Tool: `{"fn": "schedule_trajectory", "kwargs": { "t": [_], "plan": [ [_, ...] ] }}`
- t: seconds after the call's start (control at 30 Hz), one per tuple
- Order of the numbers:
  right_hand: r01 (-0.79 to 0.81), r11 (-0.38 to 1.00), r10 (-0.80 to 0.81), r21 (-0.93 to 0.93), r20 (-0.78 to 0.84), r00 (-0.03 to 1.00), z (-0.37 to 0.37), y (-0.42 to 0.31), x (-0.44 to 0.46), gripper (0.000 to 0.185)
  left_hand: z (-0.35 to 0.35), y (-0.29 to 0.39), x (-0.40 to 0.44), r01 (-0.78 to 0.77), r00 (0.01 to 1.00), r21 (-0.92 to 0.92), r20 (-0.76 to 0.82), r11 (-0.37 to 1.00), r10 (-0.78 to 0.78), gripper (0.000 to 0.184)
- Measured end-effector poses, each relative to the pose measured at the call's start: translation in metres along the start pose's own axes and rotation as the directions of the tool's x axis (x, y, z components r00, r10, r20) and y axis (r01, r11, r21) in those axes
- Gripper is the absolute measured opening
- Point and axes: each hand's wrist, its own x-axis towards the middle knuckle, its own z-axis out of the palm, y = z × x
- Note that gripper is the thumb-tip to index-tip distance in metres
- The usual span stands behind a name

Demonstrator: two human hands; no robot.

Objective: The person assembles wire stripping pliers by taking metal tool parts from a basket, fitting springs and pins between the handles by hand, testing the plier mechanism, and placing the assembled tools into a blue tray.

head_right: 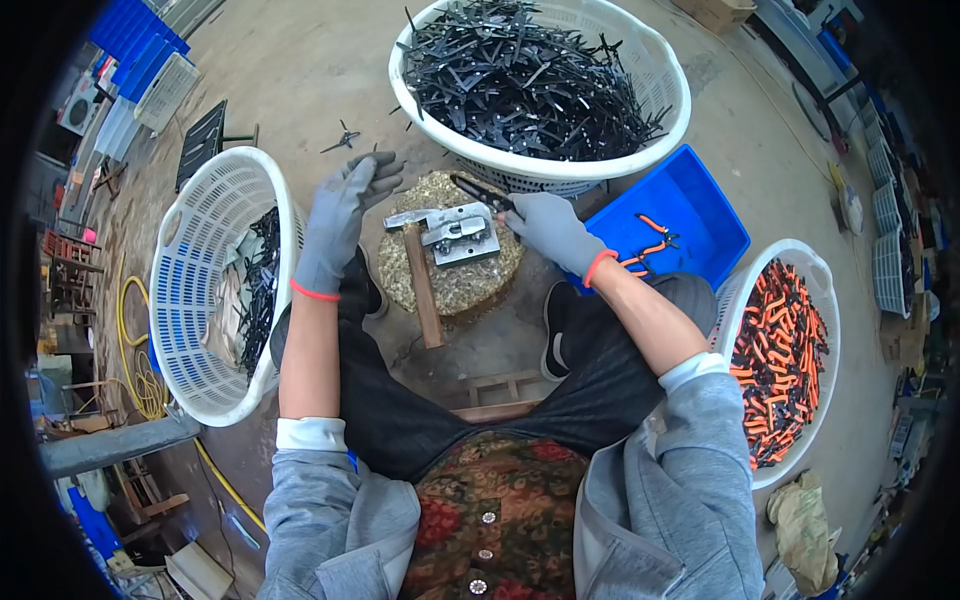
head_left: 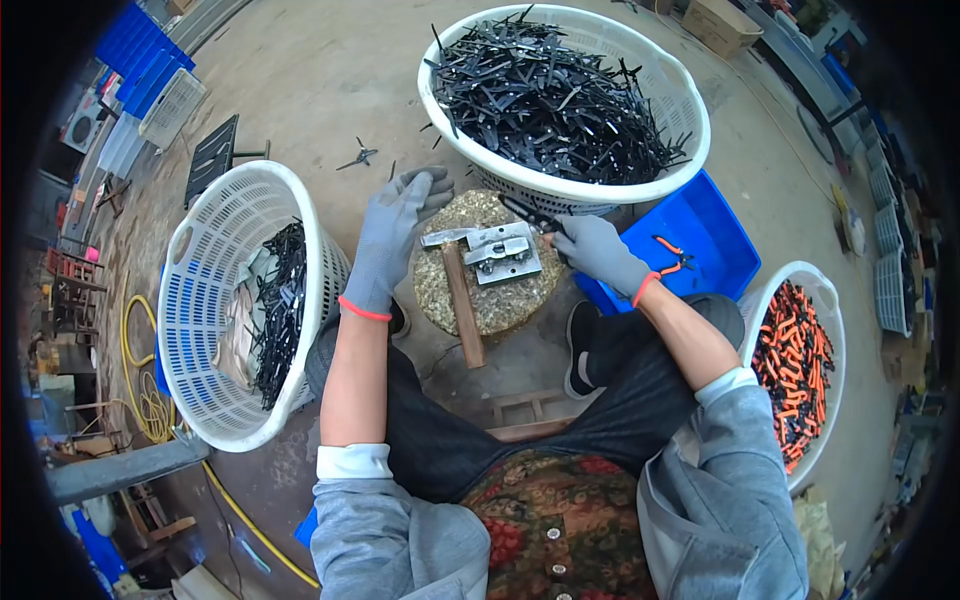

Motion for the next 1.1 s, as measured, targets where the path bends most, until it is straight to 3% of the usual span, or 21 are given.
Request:
{"fn": "schedule_trajectory", "kwargs": {
  "t": [0.07, 0.1, 0.13, 0.3, 0.37, 0.4, 0.47, 0.53, 0.6, 0.63, 0.67, 0.8, 0.83, 0.9, 0.93, 0.97, 1.0, 1.03, 1.07, 1.1],
  "plan": [
    [-0.264, 0.844, 0.14, 0.468, 0.283, 0.949, -0.025, -0.02, 0.007, 0.026, -0.002, -0.004, 0.002, -0.004, 1.0, 0.02, 0.019, 1.0, 0.003, 0.045],
    [-0.416, 0.657, 0.149, 0.629, 0.433, 0.889, -0.031, -0.029, 0.007, 0.027, -0.002, -0.005, 0.003, -0.003, 0.999, 0.037, 0.033, 0.999, 0.002, 0.046],
    [-0.448, 0.53, 0.124, 0.72, 0.457, 0.881, -0.031, -0.032, 0.006, 0.025, -0.002, -0.005, 0.003, 0.018, 0.998, 0.034, 0.055, 0.999, -0.02, 0.046],
    [-0.397, 0.42, -0.035, 0.816, 0.451, 0.892, -0.03, -0.05, 0.007, 0.026, 0.01, -0.006, 0.0, 0.147, 0.971, -0.047, 0.195, 0.988, -0.135, 0.047],
    [-0.398, 0.353, -0.084, 0.847, 0.452, 0.888, -0.029, -0.055, 0.007, 0.025, 0.015, -0.006, -0.005, 0.131, 0.956, -0.134, 0.278, 0.982, -0.09, 0.047],
    [-0.391, 0.362, -0.096, 0.846, 0.451, 0.887, -0.029, -0.057, 0.007, 0.025, 0.018, -0.006, -0.007, 0.125, 0.946, -0.176, 0.317, 0.976, -0.064, 0.046],
    [-0.377, 0.381, -0.126, 0.844, 0.451, 0.884, -0.029, -0.06, 0.009, 0.026, 0.023, -0.007, -0.008, -0.036, 0.917, 0.064, 0.399, 0.997, 0.008, 0.045],
    [-0.315, 0.427, -0.141, 0.848, 0.406, 0.903, -0.021, -0.06, 0.011, 0.025, 0.031, -0.002, -0.013, -0.092, 0.924, 0.16, 0.382, 0.983, 0.024, 0.043],
    [-0.311, 0.513, -0.146, 0.8, 0.438, 0.887, -0.021, -0.067, 0.019, 0.028, 0.031, -0.003, -0.017, -0.087, 0.954, 0.041, 0.292, 0.995, 0.072, 0.038],
    [-0.216, 0.697, -0.117, 0.683, 0.406, 0.907, -0.021, -0.068, 0.028, 0.032, 0.024, -0.008, -0.015, -0.118, 0.958, -0.058, 0.255, 0.991, 0.129, 0.035],
    [-0.161, 0.725, -0.15, 0.67, 0.381, 0.913, -0.01, -0.061, 0.035, 0.034, 0.014, -0.004, -0.015, -0.17, 0.965, -0.044, 0.195, 0.985, 0.175, 0.033],
    [-0.147, 0.77, -0.029, 0.621, 0.264, 0.964, 0.002, -0.051, 0.051, 0.03, -0.073, 0.026, -0.038, -0.305, 0.94, 0.169, -0.104, 0.937, 0.325, 0.03],
    [-0.145, 0.789, -0.007, 0.596, 0.246, 0.969, -0.001, -0.053, 0.049, 0.029, -0.104, 0.026, -0.048, -0.251, 0.943, 0.219, -0.165, 0.943, 0.289, 0.027],
    [-0.086, 0.809, -0.065, 0.582, 0.234, 0.97, -0.005, -0.062, 0.043, 0.028, -0.168, 0.024, -0.076, -0.065, 0.905, 0.667, -0.275, 0.742, 0.326, 0.028],
    [-0.058, 0.816, -0.091, 0.575, 0.227, 0.97, -0.005, -0.065, 0.04, 0.027, -0.221, -0.01, -0.082, -0.123, 0.846, 0.841, -0.188, 0.527, 0.499, 0.026],
    [-0.06, 0.852, -0.093, 0.52, 0.263, 0.96, -0.005, -0.068, 0.037, 0.026, -0.255, -0.024, -0.102, 0.039, 0.873, 0.932, -0.207, 0.361, 0.441, 0.025],
    [-0.06, 0.886, -0.091, 0.461, 0.298, 0.95, -0.004, -0.07, 0.034, 0.025, -0.301, -0.057, -0.12, 0.226, 0.903, 0.93, -0.312, 0.291, 0.297, 0.026],
    [-0.056, 0.916, -0.087, 0.398, 0.332, 0.939, -0.004, -0.071, 0.032, 0.025, -0.328, -0.077, -0.145, 0.42, 0.886, 0.904, -0.427, 0.077, 0.183, 0.027],
    [0.006, 0.925, -0.128, 0.379, 0.299, 0.946, 0.001, -0.067, 0.03, 0.025, -0.358, -0.099, -0.165, 0.481, 0.877, 0.868, -0.478, -0.124, 0.055, 0.026],
    [-0.008, 0.919, -0.127, 0.395, 0.313, 0.941, 0.002, -0.067, 0.031, 0.025, -0.369, -0.112, -0.189, 0.532, 0.847, 0.843, -0.53, -0.079, 0.052, 0.026]
  ]
}}
